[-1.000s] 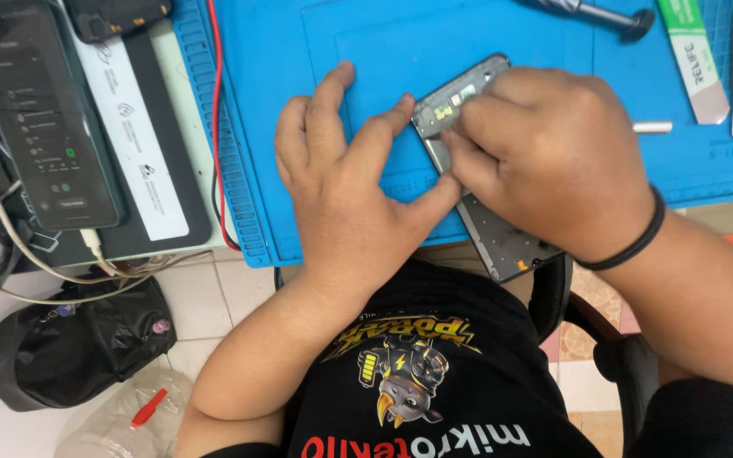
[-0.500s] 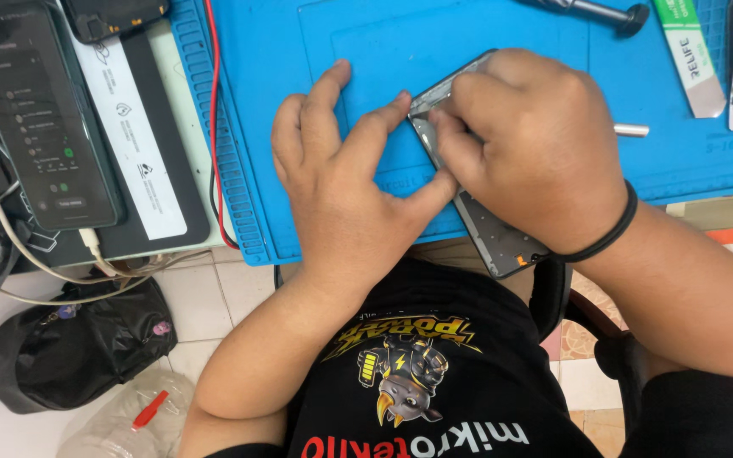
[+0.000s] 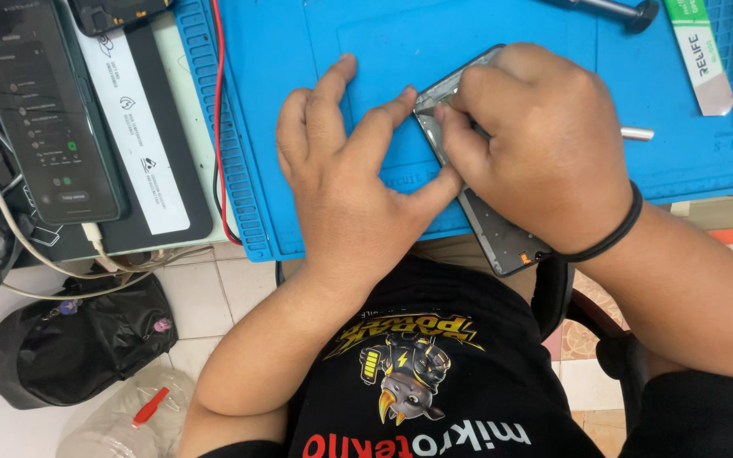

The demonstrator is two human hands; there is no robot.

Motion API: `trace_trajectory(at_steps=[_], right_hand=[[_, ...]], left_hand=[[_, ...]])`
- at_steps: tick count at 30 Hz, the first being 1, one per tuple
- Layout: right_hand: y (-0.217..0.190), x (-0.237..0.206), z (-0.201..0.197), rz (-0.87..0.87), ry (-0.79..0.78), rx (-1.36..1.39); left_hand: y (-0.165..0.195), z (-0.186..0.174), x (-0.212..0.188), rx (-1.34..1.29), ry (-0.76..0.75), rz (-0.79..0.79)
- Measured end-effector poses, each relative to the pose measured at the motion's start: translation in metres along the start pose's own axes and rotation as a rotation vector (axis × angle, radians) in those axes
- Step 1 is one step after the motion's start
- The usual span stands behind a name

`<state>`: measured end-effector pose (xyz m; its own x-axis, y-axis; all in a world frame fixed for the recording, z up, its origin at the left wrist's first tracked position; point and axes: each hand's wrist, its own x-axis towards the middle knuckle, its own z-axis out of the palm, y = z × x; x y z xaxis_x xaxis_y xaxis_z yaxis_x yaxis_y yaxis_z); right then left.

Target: The person reassembles a disassembled smartphone at a repair bench. They place the battery into the phone body, align the midframe over it, then press and pry along the edges with a tool to seat the frame, working around the device.

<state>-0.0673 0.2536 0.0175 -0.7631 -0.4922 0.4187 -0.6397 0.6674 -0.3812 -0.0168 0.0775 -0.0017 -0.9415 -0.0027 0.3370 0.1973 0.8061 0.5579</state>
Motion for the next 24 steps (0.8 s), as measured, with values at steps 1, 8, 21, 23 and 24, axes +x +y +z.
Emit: trace_trajectory(at_steps=[1, 8, 21, 23, 24], right_hand=[[0.0, 0.0, 0.001, 0.001, 0.002, -0.002], [-0.005, 0.005, -0.004, -0.001, 0.002, 0.017], [-0.001, -0.004, -0.005, -0.011, -0.066, -0.016], [-0.001, -0.003, -0.005, 0.012, -0.105, 0.003], [-0.002, -0.002, -0.004, 0.004, -0.06, -0.002]], left_hand=[[0.0, 0.0, 0.0, -0.003, 0.002, 0.002], [-0.001, 0.0, -0.001, 0.002, 0.0, 0.013], [0.0, 0.001, -0.005, 0.061, -0.007, 0.054], [0.0, 0.002, -0.004, 0.075, 0.013, 0.063], [-0.001, 0.002, -0.004, 0.079, 0.013, 0.068]])
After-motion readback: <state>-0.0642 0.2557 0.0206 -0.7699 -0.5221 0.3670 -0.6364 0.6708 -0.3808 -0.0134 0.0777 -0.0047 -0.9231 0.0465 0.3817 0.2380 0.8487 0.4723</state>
